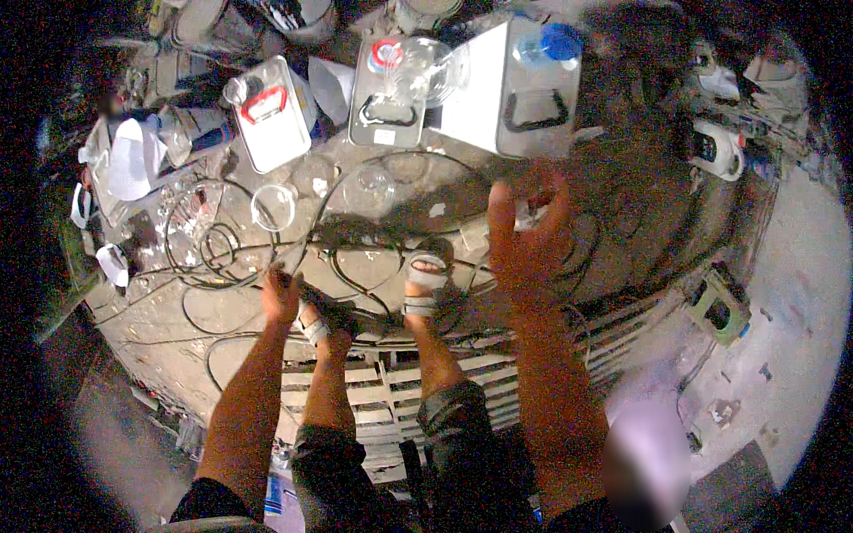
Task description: The person pours paint from a large blue bucket into a smaller metal container using a brush to assist. They then stir the paint in the smaller container. The person moves to a shelf, retrieves a plastic cup, and pours liquid from a white container into the cup.
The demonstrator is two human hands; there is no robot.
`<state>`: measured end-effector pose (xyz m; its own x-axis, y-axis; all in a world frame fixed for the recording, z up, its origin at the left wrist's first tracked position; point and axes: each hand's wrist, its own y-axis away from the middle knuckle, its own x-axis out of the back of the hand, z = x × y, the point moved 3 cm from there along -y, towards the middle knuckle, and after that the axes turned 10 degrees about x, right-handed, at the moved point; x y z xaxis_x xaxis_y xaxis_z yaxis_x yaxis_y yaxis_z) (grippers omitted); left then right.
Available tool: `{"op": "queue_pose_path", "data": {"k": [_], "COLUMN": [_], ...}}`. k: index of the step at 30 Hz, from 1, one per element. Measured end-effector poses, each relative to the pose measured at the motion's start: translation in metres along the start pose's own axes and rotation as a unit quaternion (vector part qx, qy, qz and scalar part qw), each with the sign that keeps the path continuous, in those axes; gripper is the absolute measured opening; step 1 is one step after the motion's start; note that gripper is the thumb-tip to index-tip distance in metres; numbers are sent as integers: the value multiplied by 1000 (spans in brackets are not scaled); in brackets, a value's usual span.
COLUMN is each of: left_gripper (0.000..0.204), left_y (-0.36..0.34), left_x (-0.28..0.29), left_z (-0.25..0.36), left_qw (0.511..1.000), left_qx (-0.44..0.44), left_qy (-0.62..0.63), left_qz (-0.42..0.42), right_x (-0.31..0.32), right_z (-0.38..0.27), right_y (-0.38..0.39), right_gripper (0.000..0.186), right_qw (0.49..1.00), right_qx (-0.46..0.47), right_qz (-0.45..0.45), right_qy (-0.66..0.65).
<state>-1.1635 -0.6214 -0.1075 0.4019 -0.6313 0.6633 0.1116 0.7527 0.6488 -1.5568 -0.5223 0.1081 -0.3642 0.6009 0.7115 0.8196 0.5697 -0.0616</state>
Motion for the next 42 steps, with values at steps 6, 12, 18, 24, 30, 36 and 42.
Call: {"op": "queue_pose_path", "data": {"k": [6,12,18,24,30,36,42], "left_gripper": [28,31,33,35,41,43,34], "left_y": [74,87,99,192,256,272,261], "left_x": [22,39,62,102,121,146,148], "left_z": [50,107,173,336,396,352,295], "left_qw": [996,992,985,881,716,677,630], "left_qx": [18,-34,-69,-458,-659,-619,-683], "left_qy": [41,92,129,88,-175,-260,-184], "left_qz": [-72,-83,-89,-77,-152,-302,-320], "right_x": [-12,1,72,154,173,161,143], "right_z": [8,35,15,-48,-62,-74,-90], "right_y": [-99,-104,-55,21,63,103,140], "right_gripper": [103,104,95,86,83,95,75], "right_qw": [942,975,996,941,905,822,825], "right_qx": [-61,-79,13,71,170,243,270], "right_qz": [-58,-42,-20,-176,-337,-495,-477], "right_qy": [324,201,84,279,197,144,135]}}
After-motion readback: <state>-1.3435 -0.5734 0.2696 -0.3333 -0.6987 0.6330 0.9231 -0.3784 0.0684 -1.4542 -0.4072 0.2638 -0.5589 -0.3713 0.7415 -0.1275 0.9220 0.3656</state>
